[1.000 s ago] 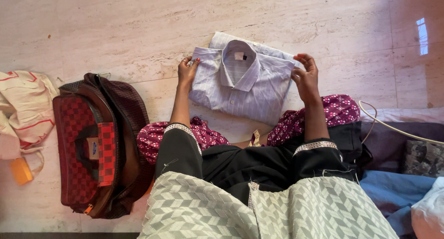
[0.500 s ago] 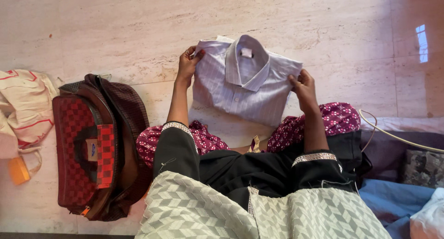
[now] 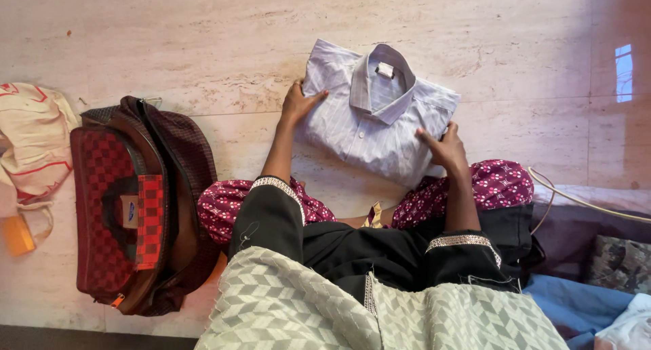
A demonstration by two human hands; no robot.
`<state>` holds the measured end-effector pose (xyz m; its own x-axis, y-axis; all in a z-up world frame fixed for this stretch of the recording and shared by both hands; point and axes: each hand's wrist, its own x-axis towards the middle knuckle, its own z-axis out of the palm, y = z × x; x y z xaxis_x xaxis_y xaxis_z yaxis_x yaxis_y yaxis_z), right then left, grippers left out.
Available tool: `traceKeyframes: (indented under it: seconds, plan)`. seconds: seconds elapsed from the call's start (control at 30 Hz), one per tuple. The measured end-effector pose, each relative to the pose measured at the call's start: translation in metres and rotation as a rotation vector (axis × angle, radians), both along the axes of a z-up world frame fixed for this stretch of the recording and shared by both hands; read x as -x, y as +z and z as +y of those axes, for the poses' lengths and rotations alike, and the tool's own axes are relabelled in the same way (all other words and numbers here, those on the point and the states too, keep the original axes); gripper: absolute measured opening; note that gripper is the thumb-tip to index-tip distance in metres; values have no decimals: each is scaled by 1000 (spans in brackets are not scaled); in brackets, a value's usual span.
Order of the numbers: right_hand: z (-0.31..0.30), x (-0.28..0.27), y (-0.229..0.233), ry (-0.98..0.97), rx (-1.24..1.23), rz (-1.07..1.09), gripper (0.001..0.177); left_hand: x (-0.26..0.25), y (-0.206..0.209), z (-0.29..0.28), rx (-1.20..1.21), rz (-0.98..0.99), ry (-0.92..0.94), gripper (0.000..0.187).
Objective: The person folds a light-blue collared shirt on the floor, smoothing the fabric by hand and tucking in the sleeves and sides to form a rectangular shape.
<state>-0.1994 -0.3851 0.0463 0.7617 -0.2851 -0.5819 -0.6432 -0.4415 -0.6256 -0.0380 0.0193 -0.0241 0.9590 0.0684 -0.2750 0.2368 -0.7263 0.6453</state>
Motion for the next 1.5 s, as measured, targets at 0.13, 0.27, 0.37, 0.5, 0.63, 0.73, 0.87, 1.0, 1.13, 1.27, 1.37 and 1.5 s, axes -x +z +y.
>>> traceKeyframes:
  seconds: [0.13, 0.27, 0.37, 0.5, 0.63, 0.73, 0.87, 1.0, 1.13, 1.27, 1.37, 1.5]
  plan:
    - [5, -8, -39, 69, 174, -47, 71, 44, 10, 6, -63, 71, -29, 100]
    - [13, -22, -44, -3, 120, -319, 56, 87, 61, 5, -306, 256, -116, 121]
    - [29, -16, -26, 7, 290, -591, 54, 118, 102, -6, -320, 165, -20, 119]
    - [65, -5, -2, 350, 662, -687, 53, 136, 107, -25, -302, -393, 40, 96]
    - [78, -2, 2, 569, 736, -656, 57, 130, 74, -37, -556, -437, -137, 87]
    - [64, -12, -5, 556, 803, -543, 64, 130, 58, -35, -560, -427, -238, 79]
    - [59, -17, -15, 466, 654, -342, 74, 120, 58, -33, -505, -295, -265, 79]
    - [62, -19, -17, 469, 626, -271, 74, 113, 64, -36, -515, -234, -280, 79]
    - [65, -21, -16, 466, 631, -269, 73, 103, 71, -39, -521, -192, -281, 75]
    - [67, -21, -20, 471, 694, -300, 74, 101, 66, -42, -520, -187, -269, 70]
    - [71, -14, -24, 495, 903, -388, 71, 116, 52, -49, -514, -263, -243, 67]
    - [91, -5, -22, 631, 1020, -485, 74, 140, 44, -63, -490, -452, -286, 72]
